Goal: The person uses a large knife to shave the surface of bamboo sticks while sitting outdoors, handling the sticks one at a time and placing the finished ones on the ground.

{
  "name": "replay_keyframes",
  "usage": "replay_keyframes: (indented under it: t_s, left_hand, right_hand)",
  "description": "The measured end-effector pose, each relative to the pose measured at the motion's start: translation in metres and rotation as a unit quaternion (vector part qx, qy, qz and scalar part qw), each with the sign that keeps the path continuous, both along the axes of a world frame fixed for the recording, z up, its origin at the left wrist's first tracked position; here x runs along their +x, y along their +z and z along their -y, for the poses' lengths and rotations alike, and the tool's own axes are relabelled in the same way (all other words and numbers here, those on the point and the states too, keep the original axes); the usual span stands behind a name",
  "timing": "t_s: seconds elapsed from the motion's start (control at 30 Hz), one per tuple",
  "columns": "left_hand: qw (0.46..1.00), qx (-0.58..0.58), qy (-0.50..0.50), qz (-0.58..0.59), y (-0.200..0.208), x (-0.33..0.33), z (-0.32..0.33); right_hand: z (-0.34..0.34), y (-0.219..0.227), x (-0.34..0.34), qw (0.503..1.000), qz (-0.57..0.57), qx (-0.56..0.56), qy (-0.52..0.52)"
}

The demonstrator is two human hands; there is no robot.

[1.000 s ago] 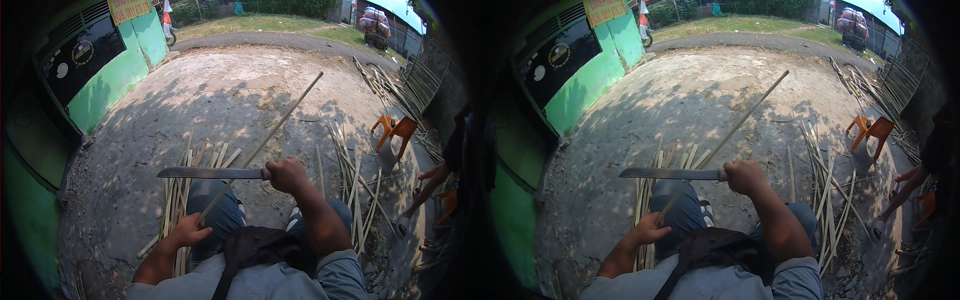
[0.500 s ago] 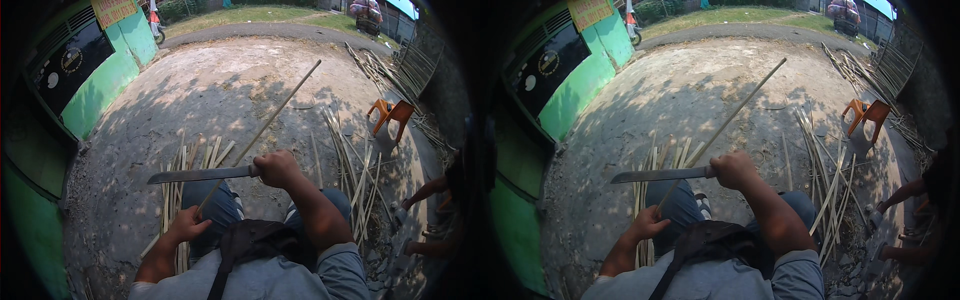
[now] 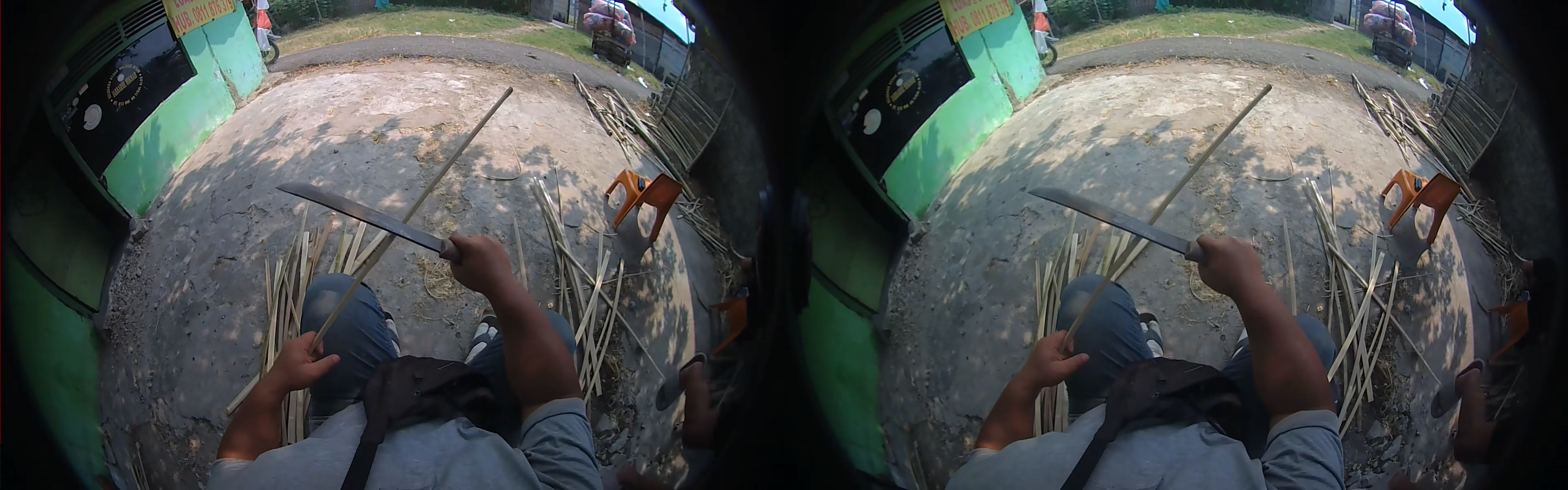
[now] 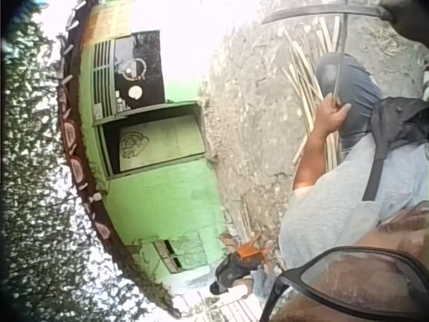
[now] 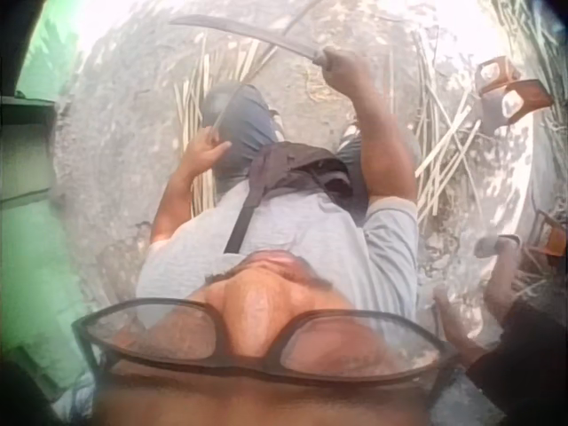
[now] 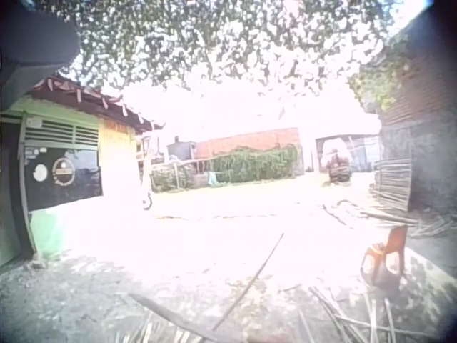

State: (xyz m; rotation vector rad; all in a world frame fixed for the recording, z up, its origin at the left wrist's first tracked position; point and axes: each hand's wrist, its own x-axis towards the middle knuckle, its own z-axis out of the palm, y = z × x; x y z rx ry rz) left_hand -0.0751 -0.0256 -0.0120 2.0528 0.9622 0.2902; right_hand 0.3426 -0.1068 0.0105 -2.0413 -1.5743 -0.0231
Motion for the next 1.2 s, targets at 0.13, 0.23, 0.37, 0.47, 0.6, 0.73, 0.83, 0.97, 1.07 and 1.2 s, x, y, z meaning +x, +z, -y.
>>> replay_keyframes:
  t_s: [0.13, 0.23, 0.37, 0.47, 0.6, 0.73, 0.83, 0.97, 1.07, 1.2]
  left_hand:
    - [1.0, -0.004, -0.007, 0.011, 0.002, 0.012, -0.001]
    - [1.0, -0.001, -0.027, 0.006, -0.001, 0.007, 0.0]
    - [1.0, -0.01, -0.01, 0.011, 0.0, -0.007, 0.004]
    - [0.999, -0.047, 0.009, -0.006, 0.006, -0.005, 0.006]
    - [1.0, -0.02, -0.003, 0.023, -0.001, -0.004, 0.001]
    - [0.999, -0.041, 0.023, 0.021, 0.001, 0.011, -0.001]
    - [1.0, -0.017, 0.014, 0.014, -0.002, 0.01, -0.002]
    - [0.999, -0.034, 0.014, 0.027, -0.007, -0.002, -0.002]
    - [0.997, -0.058, 0.032, 0.039, -0.006, -0.006, 0.001]
    - [0.999, -0.035, 0.019, 0.014, -0.003, 0.0, -0.001]
  right_hand:
    - [-0.006, -0.002, -0.026, 0.978, 0.142, 0.015, 0.15]
    - [-0.006, -0.003, -0.006, 0.985, 0.126, -0.006, 0.12]
    - [0.001, -0.005, 0.033, 1.0, -0.003, 0.012, -0.022]
    - [0.004, -0.006, 0.045, 0.99, -0.078, 0.035, -0.113]
    - [0.004, -0.001, 0.018, 0.999, -0.005, 0.026, -0.048]
    - [-0.003, -0.001, -0.015, 0.984, 0.129, -0.032, 0.12]
    - [-0.004, 0.003, -0.018, 0.974, 0.152, -0.039, 0.163]
    - [-0.004, -0.008, 0.021, 0.999, 0.04, -0.013, 0.018]
    - [0.0, 0.001, 0.032, 0.993, -0.047, 0.035, -0.102]
    - [0.003, -0.002, 0.028, 0.991, -0.042, 0.032, -0.121]
